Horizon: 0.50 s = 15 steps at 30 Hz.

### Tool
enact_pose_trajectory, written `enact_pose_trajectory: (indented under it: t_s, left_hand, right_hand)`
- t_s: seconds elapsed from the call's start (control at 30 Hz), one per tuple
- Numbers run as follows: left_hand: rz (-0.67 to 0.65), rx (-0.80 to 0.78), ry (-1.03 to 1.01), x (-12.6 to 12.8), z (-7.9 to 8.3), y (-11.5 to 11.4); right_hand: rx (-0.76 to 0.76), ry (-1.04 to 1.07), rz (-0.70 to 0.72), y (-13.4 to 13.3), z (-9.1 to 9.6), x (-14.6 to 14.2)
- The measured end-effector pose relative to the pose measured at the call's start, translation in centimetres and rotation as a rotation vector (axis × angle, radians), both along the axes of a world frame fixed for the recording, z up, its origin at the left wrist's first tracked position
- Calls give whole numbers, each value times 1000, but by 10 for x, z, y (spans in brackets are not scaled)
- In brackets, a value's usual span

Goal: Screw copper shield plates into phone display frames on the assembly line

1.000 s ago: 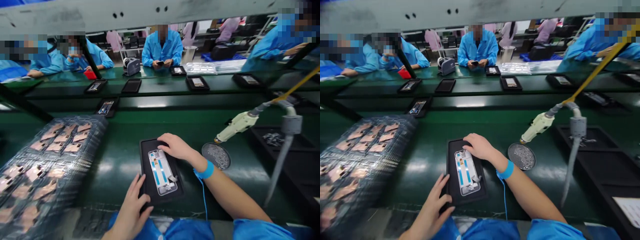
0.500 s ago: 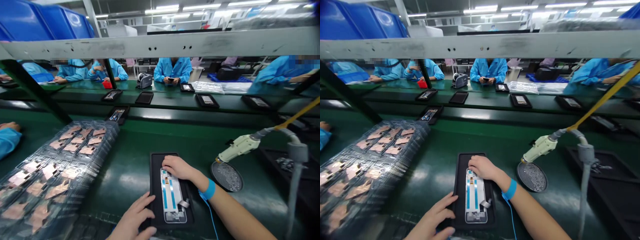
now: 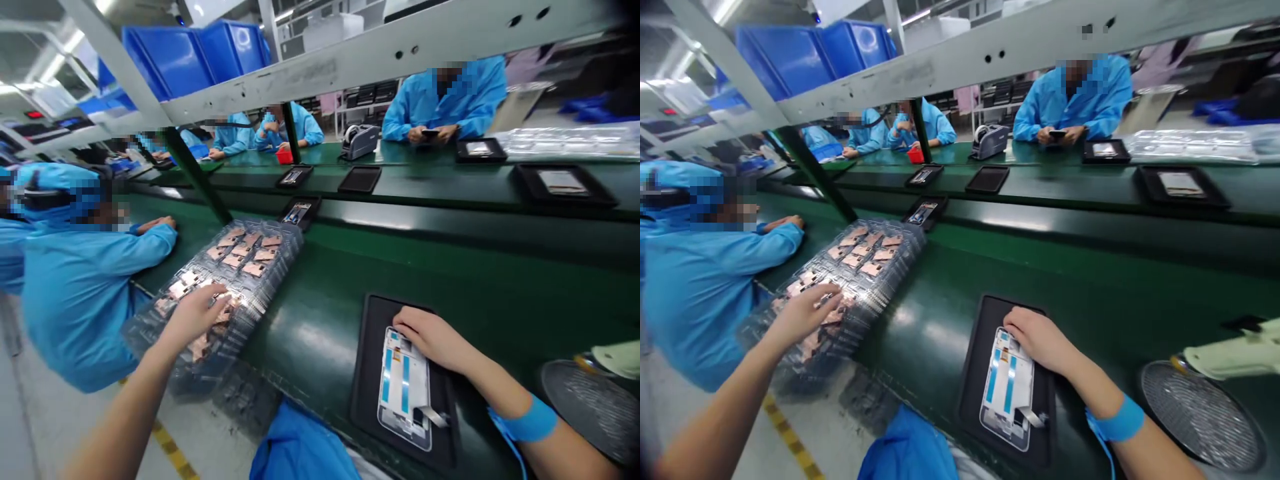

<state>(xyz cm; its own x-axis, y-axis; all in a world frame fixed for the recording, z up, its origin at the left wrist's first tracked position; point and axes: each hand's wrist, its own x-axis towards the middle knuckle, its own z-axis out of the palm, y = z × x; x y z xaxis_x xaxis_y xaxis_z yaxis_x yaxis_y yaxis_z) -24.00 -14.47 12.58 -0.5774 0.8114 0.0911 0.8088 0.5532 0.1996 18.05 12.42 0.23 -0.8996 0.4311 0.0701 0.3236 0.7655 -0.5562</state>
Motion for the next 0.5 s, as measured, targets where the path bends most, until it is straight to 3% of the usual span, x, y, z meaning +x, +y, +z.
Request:
enact_pose_trajectory:
  t_s: [0.1,0.17,0.3,0.5]
  left_hand:
    - [273,-163,126,-47,15,-4]
    - [361,-209,138,-62,21,-10]
    - [389,-314,63,-65,21,-12]
    - [462,-312,28,-56,3,17]
  right_hand:
    - [21,6,-25,-1,-3,1]
    - [32,16,-36,-1,-6,1]
    - [35,35,-49,-1,-10,-1]
    - [55,75,-84,-3,-12,-1]
